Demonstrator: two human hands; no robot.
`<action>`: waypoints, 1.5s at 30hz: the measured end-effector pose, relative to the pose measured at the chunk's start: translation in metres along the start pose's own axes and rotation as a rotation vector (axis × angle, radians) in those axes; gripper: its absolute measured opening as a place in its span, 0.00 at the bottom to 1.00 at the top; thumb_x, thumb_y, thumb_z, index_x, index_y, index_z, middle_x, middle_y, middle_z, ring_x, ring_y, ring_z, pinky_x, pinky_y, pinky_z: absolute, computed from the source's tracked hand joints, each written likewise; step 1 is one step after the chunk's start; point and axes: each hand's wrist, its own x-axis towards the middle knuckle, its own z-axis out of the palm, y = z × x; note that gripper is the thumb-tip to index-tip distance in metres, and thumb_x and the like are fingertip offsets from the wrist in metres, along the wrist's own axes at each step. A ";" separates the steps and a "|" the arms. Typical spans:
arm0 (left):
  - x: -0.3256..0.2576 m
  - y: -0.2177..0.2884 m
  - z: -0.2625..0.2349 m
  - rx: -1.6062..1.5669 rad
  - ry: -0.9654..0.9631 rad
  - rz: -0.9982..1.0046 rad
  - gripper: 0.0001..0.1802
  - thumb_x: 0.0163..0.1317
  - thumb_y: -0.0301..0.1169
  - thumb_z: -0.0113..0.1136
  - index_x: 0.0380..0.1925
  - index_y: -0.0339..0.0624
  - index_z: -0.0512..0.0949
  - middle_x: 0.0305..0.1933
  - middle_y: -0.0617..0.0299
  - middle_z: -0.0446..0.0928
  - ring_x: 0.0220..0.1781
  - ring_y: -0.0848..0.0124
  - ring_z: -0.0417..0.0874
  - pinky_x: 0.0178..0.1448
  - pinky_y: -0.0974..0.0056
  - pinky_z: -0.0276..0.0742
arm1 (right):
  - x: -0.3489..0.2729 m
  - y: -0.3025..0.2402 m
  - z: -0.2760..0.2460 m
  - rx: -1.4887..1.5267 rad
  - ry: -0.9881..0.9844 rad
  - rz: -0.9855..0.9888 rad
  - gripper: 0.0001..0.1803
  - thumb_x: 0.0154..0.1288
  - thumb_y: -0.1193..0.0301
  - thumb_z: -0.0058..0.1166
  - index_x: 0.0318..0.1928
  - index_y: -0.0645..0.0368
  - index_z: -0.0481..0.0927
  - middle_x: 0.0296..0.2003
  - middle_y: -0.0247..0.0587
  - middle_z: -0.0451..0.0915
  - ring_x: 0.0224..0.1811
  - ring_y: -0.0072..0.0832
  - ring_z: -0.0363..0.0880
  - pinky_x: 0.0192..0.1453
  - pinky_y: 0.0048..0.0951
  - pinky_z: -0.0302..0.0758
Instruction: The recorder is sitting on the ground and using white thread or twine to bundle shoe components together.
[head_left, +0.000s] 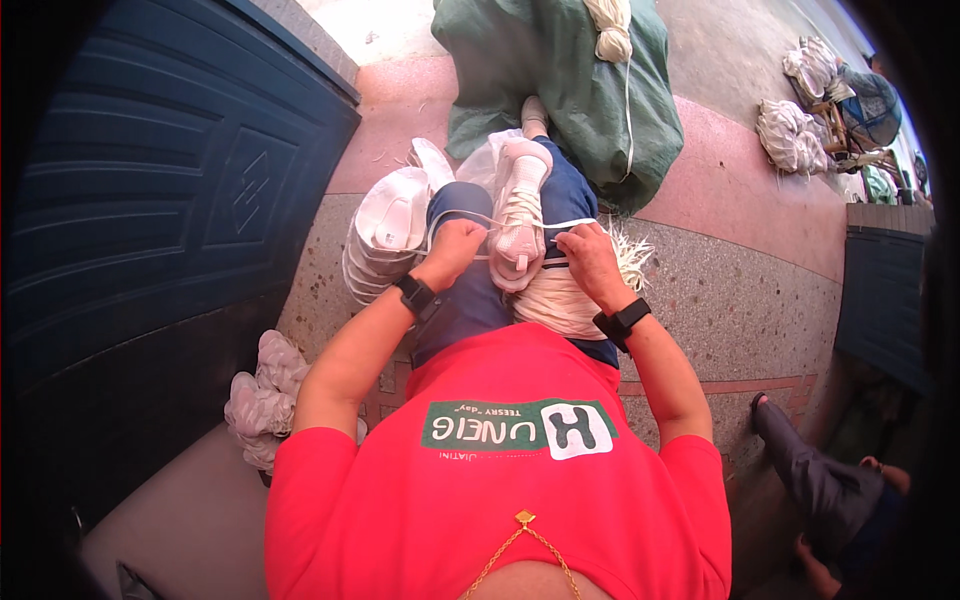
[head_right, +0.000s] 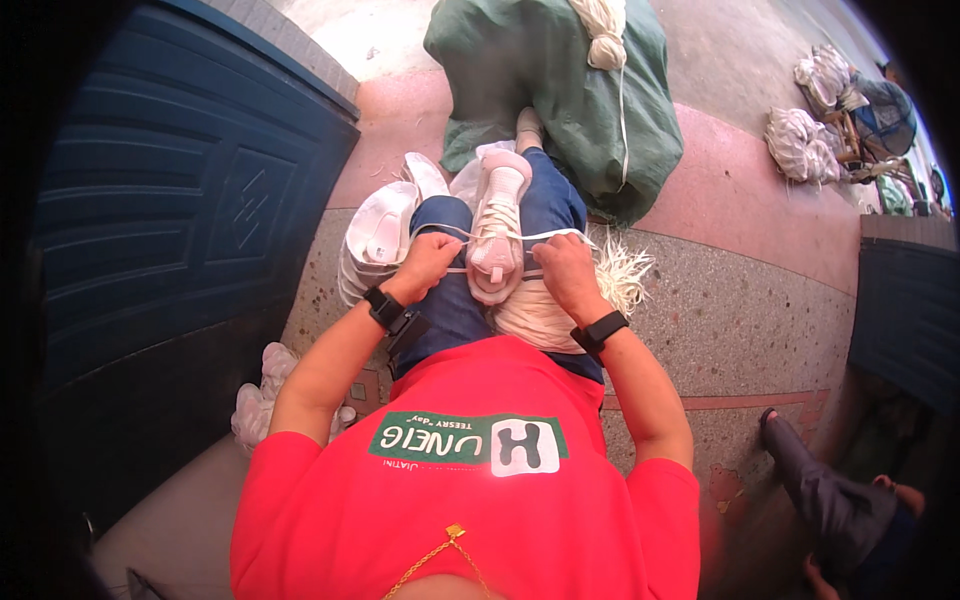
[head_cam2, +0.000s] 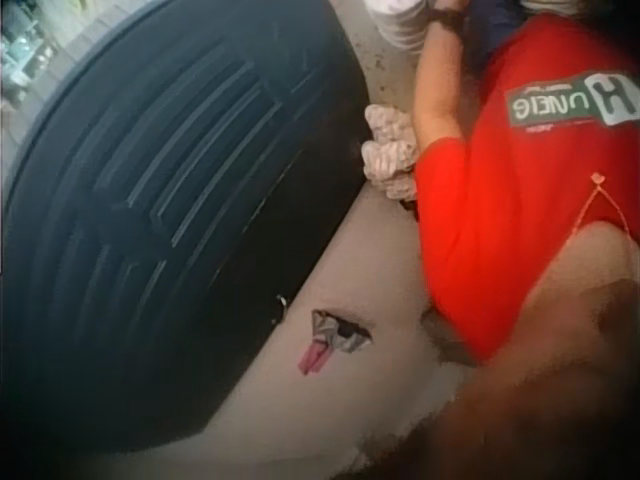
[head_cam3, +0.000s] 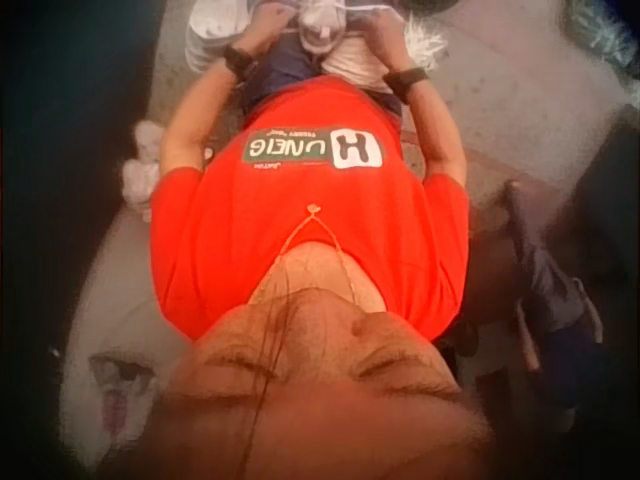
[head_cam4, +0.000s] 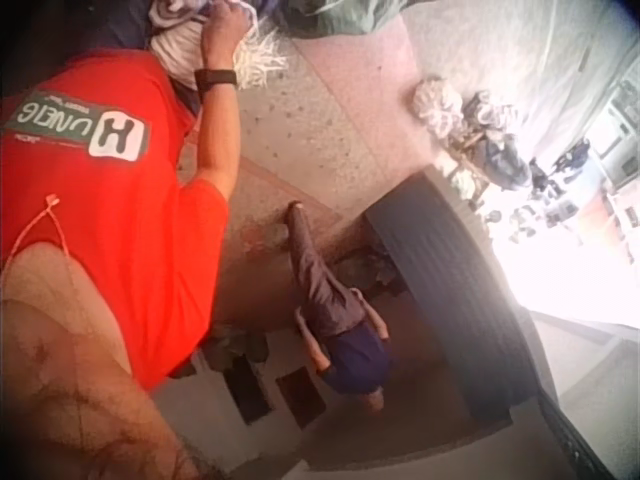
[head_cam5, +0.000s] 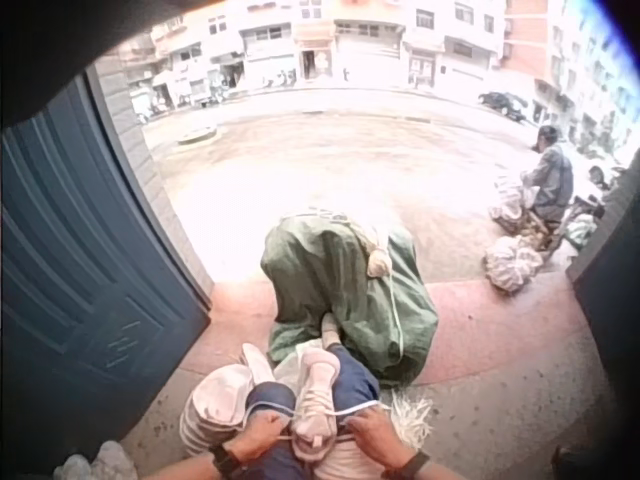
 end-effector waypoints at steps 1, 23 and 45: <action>0.007 -0.005 0.001 0.039 0.039 0.052 0.13 0.71 0.36 0.57 0.31 0.41 0.83 0.17 0.74 0.67 0.15 0.82 0.62 0.17 0.71 0.54 | 0.005 -0.009 -0.004 0.058 -0.024 -0.039 0.03 0.59 0.73 0.57 0.34 0.56 0.83 0.36 0.42 0.80 0.43 0.43 0.78 0.48 0.43 0.73; 0.012 0.025 -0.005 0.938 0.114 0.535 0.12 0.68 0.37 0.52 0.35 0.44 0.82 0.31 0.46 0.83 0.38 0.47 0.86 0.41 0.45 0.80 | 0.019 -0.043 0.010 0.208 -0.545 -0.070 0.07 0.63 0.75 0.51 0.40 0.64 0.78 0.60 0.40 0.74 0.42 0.53 0.83 0.43 0.50 0.79; -0.018 0.030 0.030 1.035 0.377 0.691 0.15 0.63 0.39 0.64 0.41 0.38 0.81 0.34 0.52 0.80 0.42 0.53 0.81 0.43 0.51 0.78 | 0.005 -0.010 -0.003 0.092 -0.154 0.322 0.12 0.67 0.67 0.51 0.36 0.62 0.83 0.36 0.54 0.83 0.41 0.53 0.83 0.45 0.49 0.78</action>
